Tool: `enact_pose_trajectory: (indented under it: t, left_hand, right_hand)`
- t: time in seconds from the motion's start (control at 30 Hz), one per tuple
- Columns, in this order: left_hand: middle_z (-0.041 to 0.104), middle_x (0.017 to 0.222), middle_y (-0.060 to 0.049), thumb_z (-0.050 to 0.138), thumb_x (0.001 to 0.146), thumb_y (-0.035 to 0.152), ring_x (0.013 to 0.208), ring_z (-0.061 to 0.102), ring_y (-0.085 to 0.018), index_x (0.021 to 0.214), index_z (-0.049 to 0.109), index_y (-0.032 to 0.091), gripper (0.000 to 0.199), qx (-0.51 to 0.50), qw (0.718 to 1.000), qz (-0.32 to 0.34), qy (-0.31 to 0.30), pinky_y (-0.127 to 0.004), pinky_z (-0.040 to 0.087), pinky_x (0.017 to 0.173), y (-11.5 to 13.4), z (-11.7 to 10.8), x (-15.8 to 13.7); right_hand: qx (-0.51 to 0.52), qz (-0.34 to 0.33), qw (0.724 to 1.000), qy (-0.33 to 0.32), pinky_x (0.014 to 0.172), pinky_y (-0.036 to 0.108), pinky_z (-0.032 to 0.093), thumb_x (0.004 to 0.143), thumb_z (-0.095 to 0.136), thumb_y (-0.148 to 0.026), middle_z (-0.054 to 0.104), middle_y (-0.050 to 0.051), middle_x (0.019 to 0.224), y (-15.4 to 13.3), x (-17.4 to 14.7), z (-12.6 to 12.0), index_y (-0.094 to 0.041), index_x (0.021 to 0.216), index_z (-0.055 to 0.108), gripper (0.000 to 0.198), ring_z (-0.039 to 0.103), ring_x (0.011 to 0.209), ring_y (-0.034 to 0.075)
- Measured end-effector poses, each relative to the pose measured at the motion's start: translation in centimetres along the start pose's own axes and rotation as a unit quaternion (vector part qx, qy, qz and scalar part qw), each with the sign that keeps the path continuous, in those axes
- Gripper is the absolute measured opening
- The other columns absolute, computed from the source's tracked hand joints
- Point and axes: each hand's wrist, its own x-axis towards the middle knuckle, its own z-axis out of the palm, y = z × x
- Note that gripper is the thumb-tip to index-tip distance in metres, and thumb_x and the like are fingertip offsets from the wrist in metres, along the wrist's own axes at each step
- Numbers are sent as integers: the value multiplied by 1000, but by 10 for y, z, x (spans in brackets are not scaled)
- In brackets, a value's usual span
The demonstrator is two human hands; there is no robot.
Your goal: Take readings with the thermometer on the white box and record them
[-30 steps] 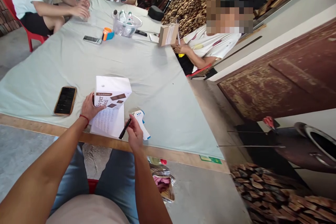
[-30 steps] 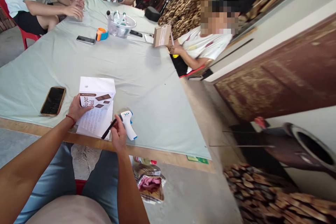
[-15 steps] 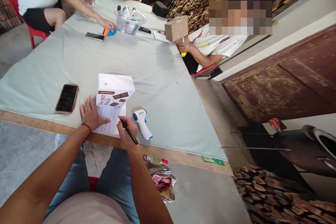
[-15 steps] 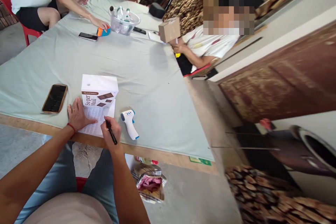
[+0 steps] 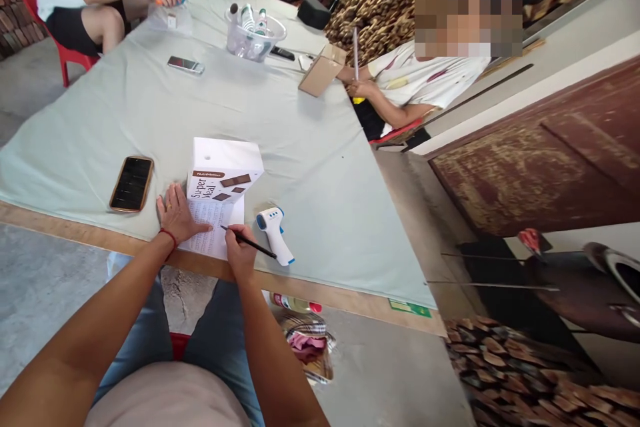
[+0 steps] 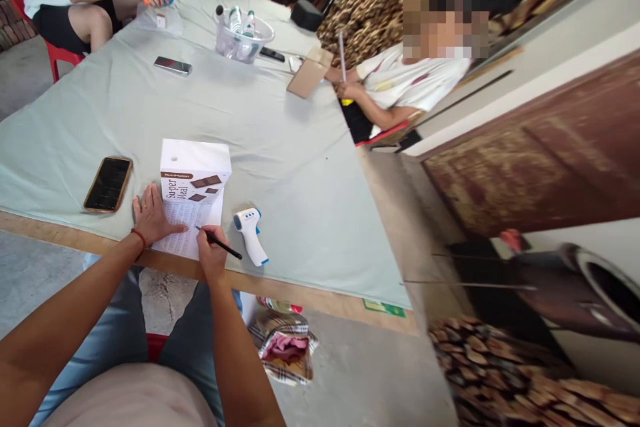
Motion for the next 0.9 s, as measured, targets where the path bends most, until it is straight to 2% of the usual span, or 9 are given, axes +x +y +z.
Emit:
enact_pose_trajectory:
  t: [0.23,0.53,0.9]
  left_hand:
    - [13,160,-32,81,55,62,151,12,-41,153,3,1,140,10,1000,-6,-2,-62,5,120,3,-1,-1]
    - [14,160,-31,81,55,63,150,14,-41,154,5,5,138,4,1000,-2,5,-62,6,119,2,1,-1]
    - [14,160,-31,81,55,63,151,13,-41,154,3,4,140,3,1000,-2,7,-62,6,119,3,0,-2]
  right_hand:
    - [-24,-19,999,-17,66,32,48,72,52,-39,60,-1,63,5,-1,1,-21,68,58,19,53,63,16]
    - [-45,-24,998,-28,67,32,48,73,52,-39,62,-1,65,8,-2,1,-22,70,59,19,54,64,16]
    - [-41,-24,998,-30,65,31,46,73,51,-38,60,-2,63,6,-2,0,-22,68,58,18,53,62,16]
